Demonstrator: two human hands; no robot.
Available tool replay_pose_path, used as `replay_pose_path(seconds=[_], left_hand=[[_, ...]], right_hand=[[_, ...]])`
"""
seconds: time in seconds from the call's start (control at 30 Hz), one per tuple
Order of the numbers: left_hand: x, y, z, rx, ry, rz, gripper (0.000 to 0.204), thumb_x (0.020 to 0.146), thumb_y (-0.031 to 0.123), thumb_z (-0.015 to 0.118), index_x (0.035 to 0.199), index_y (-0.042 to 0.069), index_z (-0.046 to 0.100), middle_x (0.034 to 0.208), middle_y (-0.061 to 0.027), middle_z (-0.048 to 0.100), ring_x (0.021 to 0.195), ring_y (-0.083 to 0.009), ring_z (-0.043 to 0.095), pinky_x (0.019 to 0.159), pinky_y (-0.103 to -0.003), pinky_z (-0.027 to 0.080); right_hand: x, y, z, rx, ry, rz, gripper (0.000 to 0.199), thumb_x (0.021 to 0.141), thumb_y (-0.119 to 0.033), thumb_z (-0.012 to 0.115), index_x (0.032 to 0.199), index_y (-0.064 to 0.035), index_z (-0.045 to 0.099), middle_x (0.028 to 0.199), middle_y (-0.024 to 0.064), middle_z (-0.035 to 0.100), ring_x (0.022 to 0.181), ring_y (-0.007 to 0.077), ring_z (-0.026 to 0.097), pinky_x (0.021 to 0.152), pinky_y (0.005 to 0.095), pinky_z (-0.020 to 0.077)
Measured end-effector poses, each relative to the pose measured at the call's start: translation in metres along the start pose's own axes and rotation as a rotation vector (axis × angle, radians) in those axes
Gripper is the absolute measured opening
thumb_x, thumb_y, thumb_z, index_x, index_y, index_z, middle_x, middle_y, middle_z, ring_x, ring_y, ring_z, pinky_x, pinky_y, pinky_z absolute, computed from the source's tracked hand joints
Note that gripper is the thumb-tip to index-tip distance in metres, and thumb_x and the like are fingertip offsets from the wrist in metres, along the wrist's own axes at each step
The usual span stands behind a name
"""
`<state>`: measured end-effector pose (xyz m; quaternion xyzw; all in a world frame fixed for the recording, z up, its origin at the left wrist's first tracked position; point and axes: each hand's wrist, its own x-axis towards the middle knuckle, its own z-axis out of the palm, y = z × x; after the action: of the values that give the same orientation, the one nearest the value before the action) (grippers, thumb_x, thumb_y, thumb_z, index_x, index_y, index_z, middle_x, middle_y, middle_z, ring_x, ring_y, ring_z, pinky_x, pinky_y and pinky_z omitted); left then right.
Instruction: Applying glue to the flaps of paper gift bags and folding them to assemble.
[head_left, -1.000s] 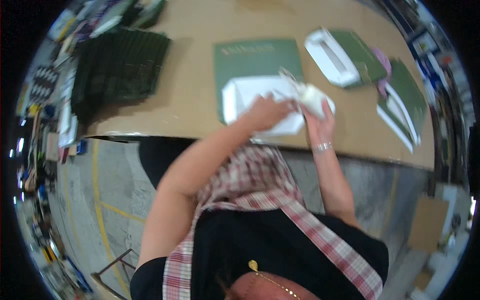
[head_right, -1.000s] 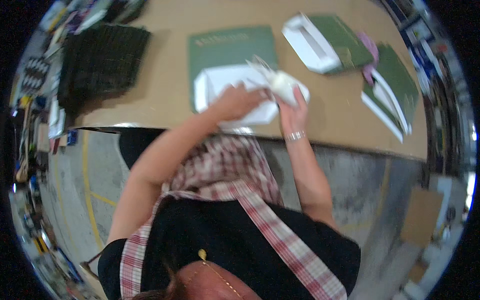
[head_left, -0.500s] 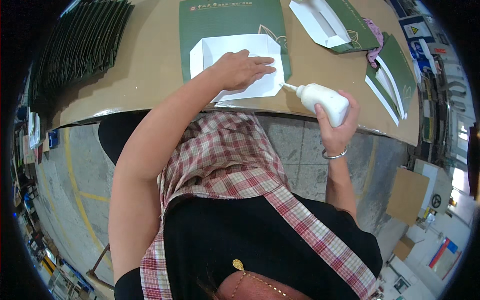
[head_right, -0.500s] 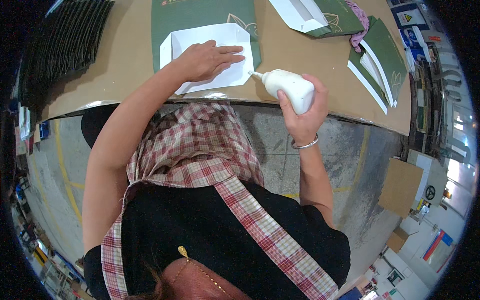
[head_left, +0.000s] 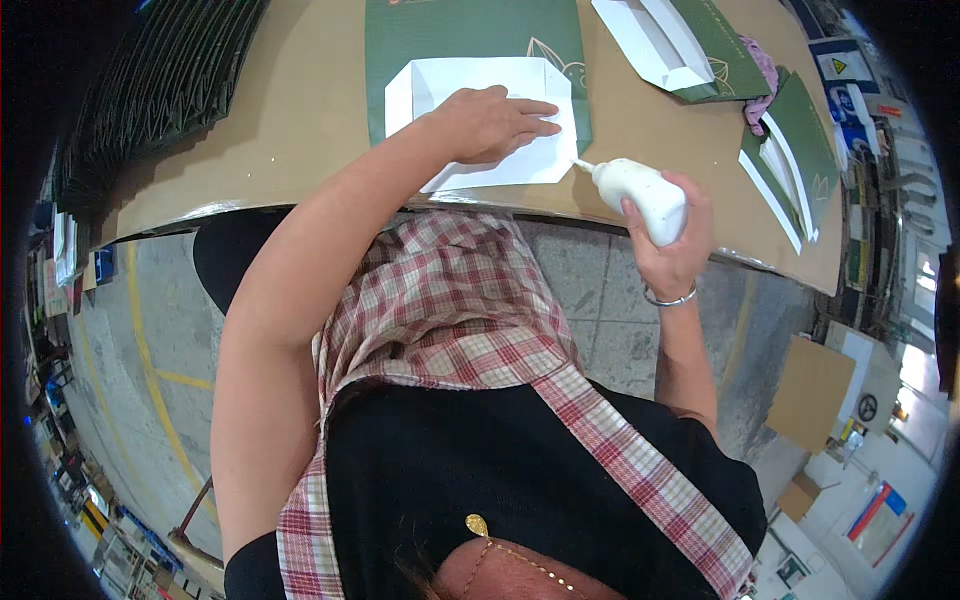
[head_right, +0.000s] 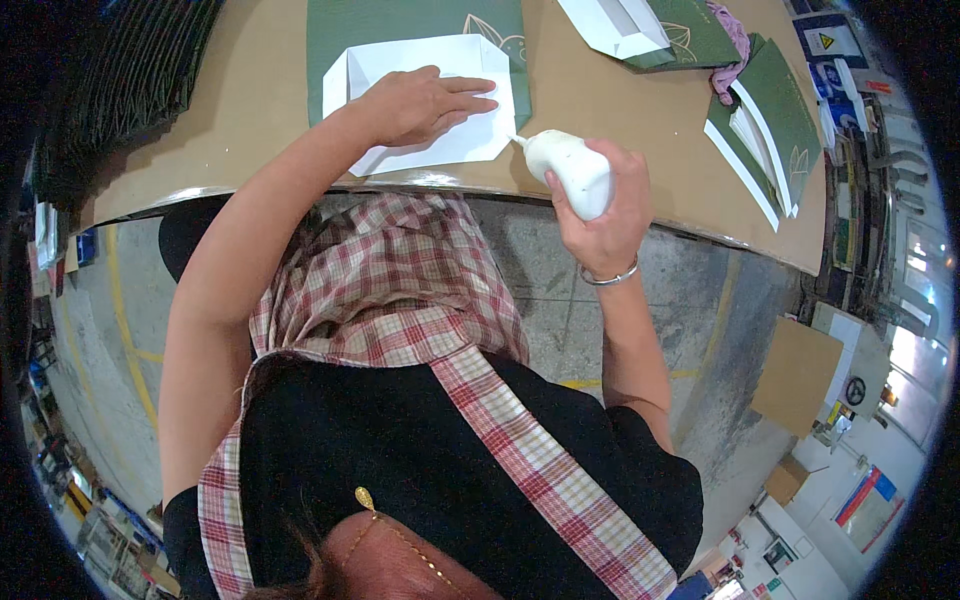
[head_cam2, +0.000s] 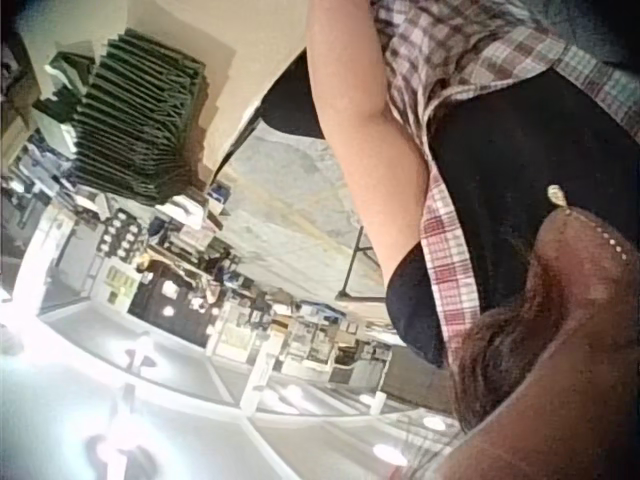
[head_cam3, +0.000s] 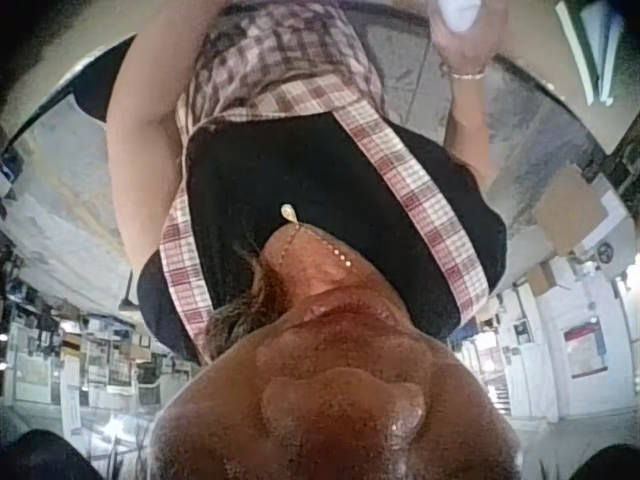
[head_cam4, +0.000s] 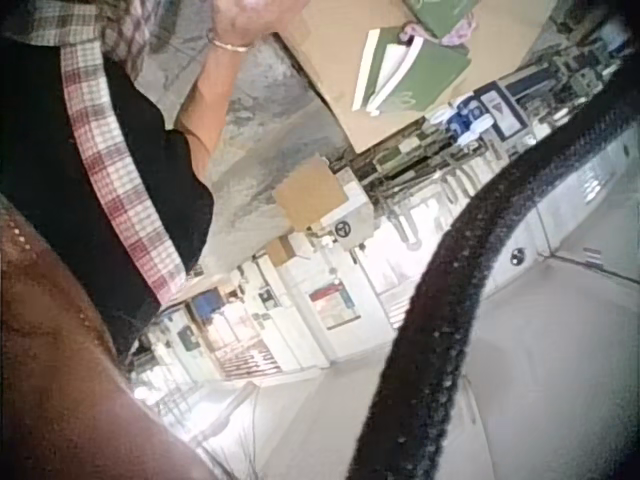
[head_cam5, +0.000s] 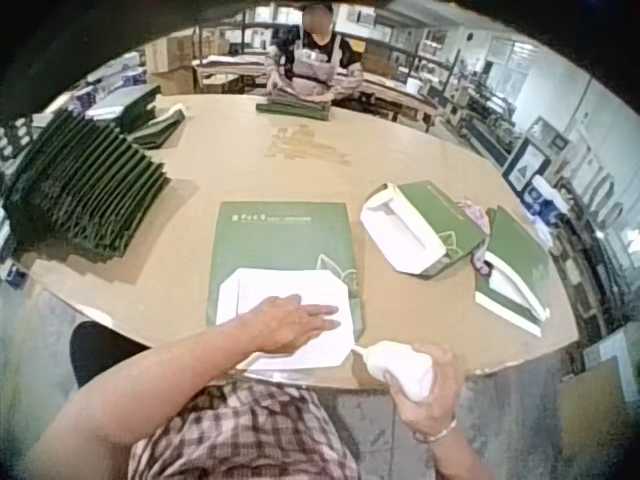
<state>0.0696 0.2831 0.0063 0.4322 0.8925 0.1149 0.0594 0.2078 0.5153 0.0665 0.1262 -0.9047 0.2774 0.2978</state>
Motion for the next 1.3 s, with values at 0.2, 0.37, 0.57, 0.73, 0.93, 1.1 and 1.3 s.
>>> replay_pose_path(seconds=[0.2,0.37,0.57,0.73,0.93,1.1,1.3], left_hand=[[0.002,-0.002,-0.001,-0.028,-0.02,-0.003,0.035,0.1,0.031,0.039,0.132,0.034,0.055,0.143,0.0152,0.045,0.096,-0.0224,0.058,0.089,-0.039,0.054],[0.003,-0.001,-0.004,-0.022,-0.069,-0.025,0.036,0.101,0.032,0.037,0.132,0.034,0.054,0.144,0.015,0.044,0.098,-0.023,0.058,0.091,-0.038,0.053],[0.005,-0.004,-0.004,-0.053,-0.079,-0.012,0.037,0.101,0.03,0.036,0.133,0.035,0.054,0.144,0.015,0.043,0.098,-0.0244,0.058,0.091,-0.039,0.053],[0.004,-0.004,-0.005,-0.062,-0.074,0.012,0.038,0.1,0.03,0.036,0.134,0.035,0.053,0.145,0.0148,0.043,0.098,-0.026,0.058,0.091,-0.04,0.053],[0.005,-0.005,-0.004,-0.092,-0.084,0.005,0.038,0.1,0.03,0.036,0.133,0.035,0.053,0.145,0.0143,0.044,0.097,-0.0266,0.058,0.092,-0.041,0.052],[0.005,-0.009,0.001,-0.113,-0.056,0.014,0.037,0.099,0.03,0.037,0.131,0.034,0.055,0.144,0.0138,0.044,0.098,-0.0268,0.059,0.092,-0.042,0.052],[0.008,-0.009,-0.002,-0.119,-0.088,0.012,0.036,0.099,0.03,0.039,0.131,0.034,0.056,0.145,0.0138,0.044,0.103,-0.0266,0.06,0.091,-0.044,0.053]], right_hand=[[-0.005,-0.009,-0.005,0.037,-0.029,0.016,0.048,0.068,-0.01,0.082,0.109,-0.0063,0.057,0.09,0.0128,0.058,0.077,0.0277,0.058,0.068,0.0354,0.0477],[-0.008,-0.015,-0.005,0.062,-0.022,0.009,0.049,0.067,-0.008,0.082,0.109,-0.0061,0.057,0.089,0.0124,0.059,0.076,0.0264,0.059,0.068,0.0345,0.0481],[-0.008,-0.021,-0.001,0.109,-0.032,0.002,0.049,0.067,-0.007,0.082,0.109,-0.0059,0.057,0.089,0.013,0.059,0.076,0.0262,0.059,0.067,0.0342,0.0486],[-0.01,-0.03,0.01,0.194,-0.047,-0.004,0.049,0.067,-0.007,0.082,0.109,-0.0058,0.057,0.09,0.0136,0.06,0.077,0.0264,0.06,0.068,0.0342,0.0489],[-0.006,-0.02,0.015,0.223,-0.041,0.014,0.049,0.067,-0.008,0.082,0.108,-0.0059,0.057,0.091,0.0134,0.061,0.077,0.027,0.06,0.068,0.0348,0.0488],[-0.002,-0.022,0.013,0.177,-0.044,0.005,0.048,0.067,-0.008,0.082,0.108,-0.0062,0.058,0.092,0.0128,0.061,0.079,0.0274,0.06,0.07,0.0352,0.0486],[0.002,-0.038,0.034,0.294,-0.068,-0.015,0.048,0.067,-0.008,0.082,0.109,-0.0065,0.058,0.092,0.0127,0.061,0.079,0.0272,0.059,0.07,0.0353,0.0481]])
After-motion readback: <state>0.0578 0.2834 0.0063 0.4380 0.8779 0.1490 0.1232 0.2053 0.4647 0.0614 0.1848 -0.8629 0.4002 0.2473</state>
